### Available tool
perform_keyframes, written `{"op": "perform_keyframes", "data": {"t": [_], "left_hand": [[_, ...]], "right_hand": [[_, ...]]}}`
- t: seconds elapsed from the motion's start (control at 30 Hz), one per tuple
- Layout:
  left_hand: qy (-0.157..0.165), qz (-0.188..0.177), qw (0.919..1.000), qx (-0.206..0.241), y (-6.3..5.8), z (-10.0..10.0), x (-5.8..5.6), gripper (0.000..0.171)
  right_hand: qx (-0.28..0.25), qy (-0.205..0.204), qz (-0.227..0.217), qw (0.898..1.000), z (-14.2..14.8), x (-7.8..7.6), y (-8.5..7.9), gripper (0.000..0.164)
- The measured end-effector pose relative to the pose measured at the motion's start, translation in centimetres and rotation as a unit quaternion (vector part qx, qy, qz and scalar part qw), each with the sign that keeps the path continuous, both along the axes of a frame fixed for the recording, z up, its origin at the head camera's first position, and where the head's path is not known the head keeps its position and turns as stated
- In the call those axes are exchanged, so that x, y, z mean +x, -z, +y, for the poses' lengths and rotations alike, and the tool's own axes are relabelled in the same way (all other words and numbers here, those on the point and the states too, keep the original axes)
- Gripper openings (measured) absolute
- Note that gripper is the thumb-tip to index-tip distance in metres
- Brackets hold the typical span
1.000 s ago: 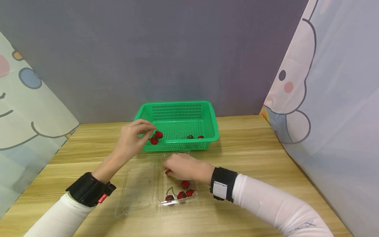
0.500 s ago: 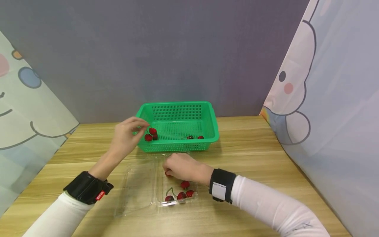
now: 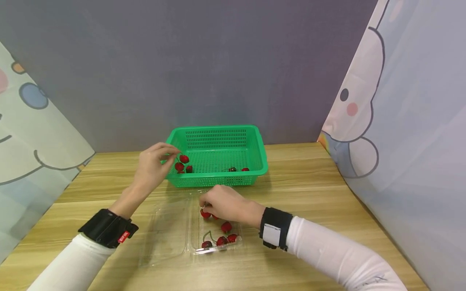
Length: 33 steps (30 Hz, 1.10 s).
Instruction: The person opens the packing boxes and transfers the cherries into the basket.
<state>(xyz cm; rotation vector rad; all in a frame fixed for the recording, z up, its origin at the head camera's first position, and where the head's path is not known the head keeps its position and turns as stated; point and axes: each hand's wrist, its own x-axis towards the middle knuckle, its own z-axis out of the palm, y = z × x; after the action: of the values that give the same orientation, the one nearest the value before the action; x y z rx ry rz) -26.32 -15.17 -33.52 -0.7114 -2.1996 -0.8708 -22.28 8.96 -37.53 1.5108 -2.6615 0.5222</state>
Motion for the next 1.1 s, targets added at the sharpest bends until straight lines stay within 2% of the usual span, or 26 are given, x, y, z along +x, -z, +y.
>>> {"op": "perform_keyframes", "data": {"t": [0.3, 0.57, 0.83, 1.1], "left_hand": [[-0.002, -0.005, 1.0, 0.002, -0.1, 0.0, -0.2, 0.014], [-0.006, -0.002, 1.0, -0.005, 0.0, 0.0, -0.5, 0.014], [-0.022, -0.043, 0.9987, -0.02, 0.4, -0.3, -0.4, 0.015], [-0.014, -0.034, 0.9992, -0.014, 1.0, -0.6, -0.6, 0.016]], "right_hand": [[-0.022, 0.011, -0.047, 0.999, 0.1, -0.1, 0.0, 0.004], [-0.037, 0.006, -0.053, 0.998, 0.4, 0.0, -0.3, 0.004], [-0.057, -0.008, -0.054, 0.997, 0.7, 0.0, -1.1, 0.005], [-0.06, 0.003, -0.057, 0.997, 0.9, 0.1, -1.7, 0.004]]}}
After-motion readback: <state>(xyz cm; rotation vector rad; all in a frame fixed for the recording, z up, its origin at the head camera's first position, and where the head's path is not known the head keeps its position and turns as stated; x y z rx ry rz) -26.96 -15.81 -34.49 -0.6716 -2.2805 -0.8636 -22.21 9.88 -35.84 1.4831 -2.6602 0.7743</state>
